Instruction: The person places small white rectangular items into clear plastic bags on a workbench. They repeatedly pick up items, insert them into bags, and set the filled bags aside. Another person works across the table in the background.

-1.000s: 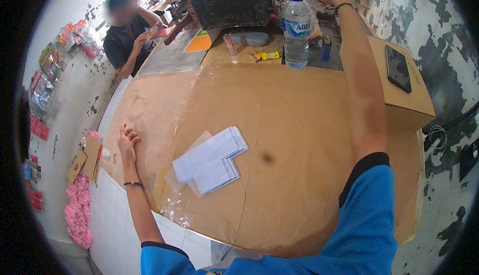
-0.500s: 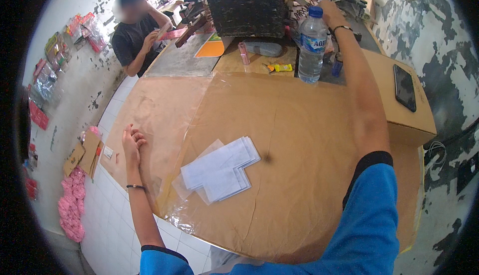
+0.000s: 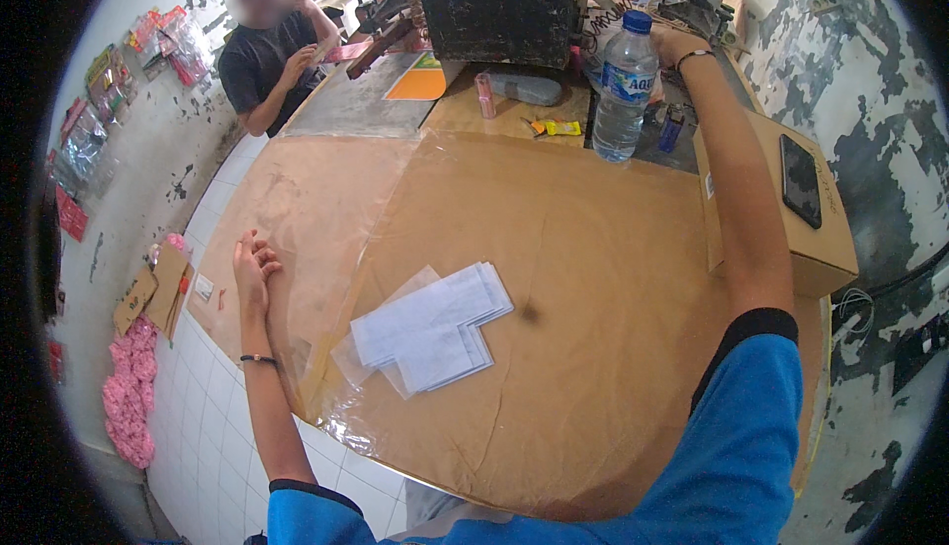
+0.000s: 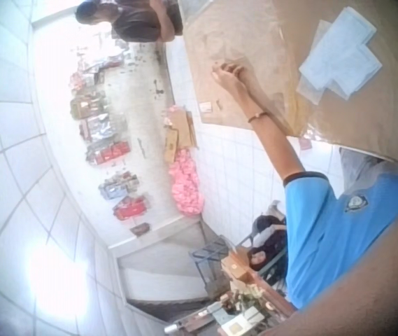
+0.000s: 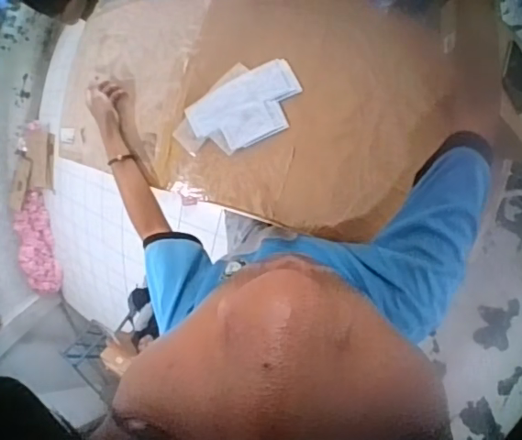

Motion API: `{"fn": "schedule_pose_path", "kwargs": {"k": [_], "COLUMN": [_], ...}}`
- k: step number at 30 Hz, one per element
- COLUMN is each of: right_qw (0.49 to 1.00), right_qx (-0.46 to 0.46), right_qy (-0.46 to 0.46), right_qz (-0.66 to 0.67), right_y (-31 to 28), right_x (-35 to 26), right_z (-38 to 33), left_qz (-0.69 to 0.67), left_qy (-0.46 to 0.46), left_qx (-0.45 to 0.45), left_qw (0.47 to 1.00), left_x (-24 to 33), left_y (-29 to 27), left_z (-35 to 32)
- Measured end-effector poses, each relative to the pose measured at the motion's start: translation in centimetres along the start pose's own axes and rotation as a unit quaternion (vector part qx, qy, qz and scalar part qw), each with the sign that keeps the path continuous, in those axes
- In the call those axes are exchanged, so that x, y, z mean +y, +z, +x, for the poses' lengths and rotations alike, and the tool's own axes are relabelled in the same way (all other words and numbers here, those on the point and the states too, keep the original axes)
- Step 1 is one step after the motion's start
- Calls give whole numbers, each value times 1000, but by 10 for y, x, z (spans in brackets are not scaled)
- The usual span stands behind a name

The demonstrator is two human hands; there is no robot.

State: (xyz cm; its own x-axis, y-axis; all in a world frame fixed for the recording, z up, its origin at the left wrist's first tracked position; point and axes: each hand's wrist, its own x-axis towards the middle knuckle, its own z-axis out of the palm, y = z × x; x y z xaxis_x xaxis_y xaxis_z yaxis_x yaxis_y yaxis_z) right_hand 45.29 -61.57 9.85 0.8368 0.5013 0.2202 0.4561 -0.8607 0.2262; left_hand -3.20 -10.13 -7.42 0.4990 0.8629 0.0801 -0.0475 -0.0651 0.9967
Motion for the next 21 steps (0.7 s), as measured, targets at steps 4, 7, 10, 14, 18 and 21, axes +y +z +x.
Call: {"fn": "schedule_pose_path", "kwargs": {"k": [4, 7, 10, 14, 18, 21], "right_qw": [998, 997, 994, 988, 993, 995], "right_qx": [49, 55, 54, 44, -64, 10], "right_qy": [-31, -59, -93, -147, -99, -100], "right_qz": [-12, -9, -8, -11, -28, -6], "right_y": [28, 44, 55, 68, 60, 47], "right_x": [9, 15, 27, 52, 59, 45], "right_z": [8, 13, 17, 24, 21, 2], "left_qz": [4, 8, 12, 10, 14, 17], "left_qy": [10, 4, 1, 2, -4, 2], "left_qx": [-3, -1, 5, 2, 2, 13], "left_qw": [1000, 1000, 1000, 1000, 1000, 1000], "left_x": [0, 1, 2, -3, -2, 3], "left_y": [0, -1, 0, 1, 4, -3], "left_z": [-2, -2, -4, 0, 1, -1]}}
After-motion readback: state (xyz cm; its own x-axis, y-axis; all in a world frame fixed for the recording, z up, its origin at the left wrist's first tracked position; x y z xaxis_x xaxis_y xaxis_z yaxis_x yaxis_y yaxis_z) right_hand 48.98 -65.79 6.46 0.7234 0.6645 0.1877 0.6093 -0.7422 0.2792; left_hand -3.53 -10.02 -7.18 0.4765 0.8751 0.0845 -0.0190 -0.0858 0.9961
